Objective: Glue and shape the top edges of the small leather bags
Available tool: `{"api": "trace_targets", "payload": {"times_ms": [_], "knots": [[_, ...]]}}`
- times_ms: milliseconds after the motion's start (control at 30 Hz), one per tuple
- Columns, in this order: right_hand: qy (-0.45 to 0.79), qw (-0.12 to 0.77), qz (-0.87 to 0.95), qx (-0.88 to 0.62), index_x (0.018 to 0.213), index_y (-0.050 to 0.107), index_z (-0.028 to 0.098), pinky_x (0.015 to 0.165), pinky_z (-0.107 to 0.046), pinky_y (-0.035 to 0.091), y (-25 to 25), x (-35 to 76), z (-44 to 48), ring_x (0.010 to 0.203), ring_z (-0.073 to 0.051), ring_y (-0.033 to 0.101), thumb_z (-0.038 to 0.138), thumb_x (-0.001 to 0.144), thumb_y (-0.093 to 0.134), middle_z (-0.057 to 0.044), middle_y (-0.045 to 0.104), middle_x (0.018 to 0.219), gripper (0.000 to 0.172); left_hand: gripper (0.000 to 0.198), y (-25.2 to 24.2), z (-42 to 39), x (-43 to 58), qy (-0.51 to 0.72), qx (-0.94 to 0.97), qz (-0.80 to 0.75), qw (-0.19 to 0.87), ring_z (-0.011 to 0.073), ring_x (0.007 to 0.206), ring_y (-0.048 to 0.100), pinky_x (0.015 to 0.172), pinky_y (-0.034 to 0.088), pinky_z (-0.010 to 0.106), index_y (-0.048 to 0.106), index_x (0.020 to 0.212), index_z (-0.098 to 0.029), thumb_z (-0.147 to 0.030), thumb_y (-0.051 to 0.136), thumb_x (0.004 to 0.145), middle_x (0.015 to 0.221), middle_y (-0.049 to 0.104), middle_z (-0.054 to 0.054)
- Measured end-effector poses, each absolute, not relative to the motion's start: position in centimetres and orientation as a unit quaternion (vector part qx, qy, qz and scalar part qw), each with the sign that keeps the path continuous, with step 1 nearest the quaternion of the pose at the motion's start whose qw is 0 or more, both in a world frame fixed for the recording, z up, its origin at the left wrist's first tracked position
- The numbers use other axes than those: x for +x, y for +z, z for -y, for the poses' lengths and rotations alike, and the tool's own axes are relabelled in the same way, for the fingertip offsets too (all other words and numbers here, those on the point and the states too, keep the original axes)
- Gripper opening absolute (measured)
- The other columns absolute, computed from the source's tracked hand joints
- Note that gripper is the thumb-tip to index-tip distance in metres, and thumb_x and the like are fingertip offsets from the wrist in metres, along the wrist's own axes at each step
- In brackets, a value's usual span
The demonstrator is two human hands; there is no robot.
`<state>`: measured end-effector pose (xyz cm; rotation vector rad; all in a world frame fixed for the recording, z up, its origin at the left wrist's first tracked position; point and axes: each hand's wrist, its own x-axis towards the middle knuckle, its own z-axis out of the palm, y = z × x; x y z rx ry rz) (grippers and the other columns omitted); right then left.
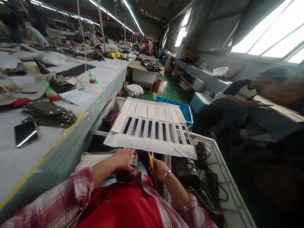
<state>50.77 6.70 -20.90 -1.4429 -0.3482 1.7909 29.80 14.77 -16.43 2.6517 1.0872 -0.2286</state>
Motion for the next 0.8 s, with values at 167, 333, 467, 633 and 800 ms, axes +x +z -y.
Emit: {"api": "trace_targets", "payload": {"times_ms": [167,333,467,633,800], "knots": [[0.767,0.372,0.171,-0.494,0.093,0.045,0.016,0.04,-0.024,0.044,-21.5,50.1,-3.9,0.05,-0.017,0.059,0.032,0.079,0.051,-0.002,0.059,0.065,0.022,0.086,-17.0,-13.8,30.1,-0.048,0.915,-0.389,0.095,0.0318,0.101,0.047,0.085,0.036,0.042,0.035,0.131,-0.01,-0.054,0.06,0.062,0.116,0.05,0.017],[0.805,0.306,0.295,-0.414,0.106,0.036,0.02,0.04,-0.022,0.043,-21.6,50.1,-3.5,0.046,-0.015,0.058,0.047,0.077,0.055,-0.001,0.06,0.067,0.044,0.081,-17.3,-13.1,30.0,-0.007,0.916,-0.396,0.064,0.0315,0.101,0.044,0.087,0.031,0.042,0.037,0.13,-0.01,-0.055,0.057,0.066,0.115,0.05,0.017],[0.755,0.239,0.428,-0.436,0.1,0.04,0.018,0.045,-0.02,0.042,-21.1,50.7,-4.8,0.053,-0.012,0.057,0.046,0.074,0.061,-0.001,0.06,0.074,0.043,0.076,-17.1,-12.7,30.1,0.011,0.919,-0.392,0.049,0.031,0.101,0.043,0.089,0.029,0.042,0.037,0.131,-0.009,-0.051,0.054,0.07,0.118,0.049,0.017],[0.577,0.164,0.603,-0.526,0.078,0.046,0.017,0.044,-0.018,0.037,-19.0,50.5,-7.6,0.058,-0.011,0.052,0.038,0.069,0.066,-0.001,0.056,0.074,0.031,0.075,-16.8,-12.6,30.2,0.013,0.921,-0.386,0.052,0.031,0.105,0.042,0.092,0.028,0.042,0.035,0.132,-0.009,-0.046,0.055,0.07,0.12,0.047,0.017],[0.707,0.098,0.511,-0.479,0.084,0.049,0.017,0.036,-0.018,0.033,-17.9,49.4,-9.3,0.04,-0.009,0.046,0.042,0.077,0.056,0.0,0.058,0.06,0.027,0.077,-17.2,-12.8,30.0,0.013,0.918,-0.39,0.069,0.0317,0.108,0.041,0.095,0.026,0.044,0.033,0.133,-0.009,-0.05,0.053,0.071,0.124,0.045,0.017]]}}
